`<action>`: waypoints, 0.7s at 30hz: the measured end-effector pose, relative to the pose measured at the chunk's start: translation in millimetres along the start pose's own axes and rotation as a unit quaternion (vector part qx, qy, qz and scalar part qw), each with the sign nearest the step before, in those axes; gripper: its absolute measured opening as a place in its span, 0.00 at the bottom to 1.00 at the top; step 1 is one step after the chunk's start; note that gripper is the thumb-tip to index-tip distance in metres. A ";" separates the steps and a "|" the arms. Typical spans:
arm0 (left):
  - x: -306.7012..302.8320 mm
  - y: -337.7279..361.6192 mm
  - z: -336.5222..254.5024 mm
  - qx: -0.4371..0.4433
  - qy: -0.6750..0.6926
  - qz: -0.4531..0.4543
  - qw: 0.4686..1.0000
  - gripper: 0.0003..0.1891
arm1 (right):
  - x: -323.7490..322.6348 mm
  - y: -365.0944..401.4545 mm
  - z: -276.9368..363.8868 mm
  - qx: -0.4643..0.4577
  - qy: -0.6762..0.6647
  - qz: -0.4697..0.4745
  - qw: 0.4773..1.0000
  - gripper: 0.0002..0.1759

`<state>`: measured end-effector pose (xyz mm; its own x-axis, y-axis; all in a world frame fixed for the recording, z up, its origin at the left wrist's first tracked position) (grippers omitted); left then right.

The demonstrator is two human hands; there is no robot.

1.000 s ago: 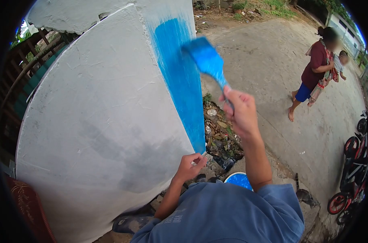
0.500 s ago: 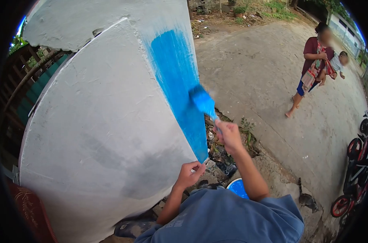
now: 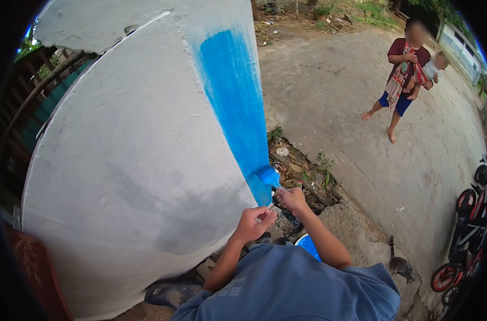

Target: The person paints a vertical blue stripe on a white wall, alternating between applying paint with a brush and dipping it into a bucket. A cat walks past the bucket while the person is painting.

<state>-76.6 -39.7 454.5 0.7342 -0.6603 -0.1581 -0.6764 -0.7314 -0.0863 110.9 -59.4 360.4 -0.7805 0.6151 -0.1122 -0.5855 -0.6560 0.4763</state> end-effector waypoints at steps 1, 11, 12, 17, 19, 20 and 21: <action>1.0 5.7 -1.3 0.001 0.002 -0.010 1.000 0.14 | -2.0 11.1 10.0 0.020 -0.018 0.024 0.999 0.20; -14.3 6.6 3.0 -0.007 0.004 -0.044 0.999 0.13 | -14.6 92.1 180.1 -0.236 -0.100 0.051 0.965 0.22; -14.8 8.3 3.4 -0.007 0.003 -0.043 0.999 0.13 | -17.4 102.6 195.1 -0.246 -0.116 0.049 0.961 0.21; -15.2 15.2 2.9 -0.009 0.006 -0.049 0.999 0.13 | -24.7 127.7 254.3 -0.324 -0.184 0.068 0.925 0.19; -14.6 15.7 3.0 -0.008 0.008 -0.055 0.998 0.13 | -24.3 132.3 272.5 -0.359 -0.202 0.054 0.910 0.19; -14.9 14.8 1.7 -0.008 0.007 -0.055 0.998 0.13 | -22.3 131.1 281.6 -0.366 -0.216 0.070 0.902 0.19; -14.9 15.1 -0.7 -0.011 0.005 -0.060 0.998 0.13 | -21.2 129.4 287.6 -0.373 -0.231 0.086 0.894 0.19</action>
<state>-97.7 -41.0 456.3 0.8108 -0.5688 -0.1379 -0.5817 -0.8092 -0.0827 114.8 -31.5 675.2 -0.8004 0.4784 0.3613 -0.5828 -0.7622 -0.2818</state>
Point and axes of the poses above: each hand's wrist, its own y-axis away from the middle knuckle, its own x-axis out of the palm, z = x × y, the point moved 1 cm from there along -y, towards the middle knuckle, and after that the axes turned 8 degrees about -z, right-handed, at the moved point
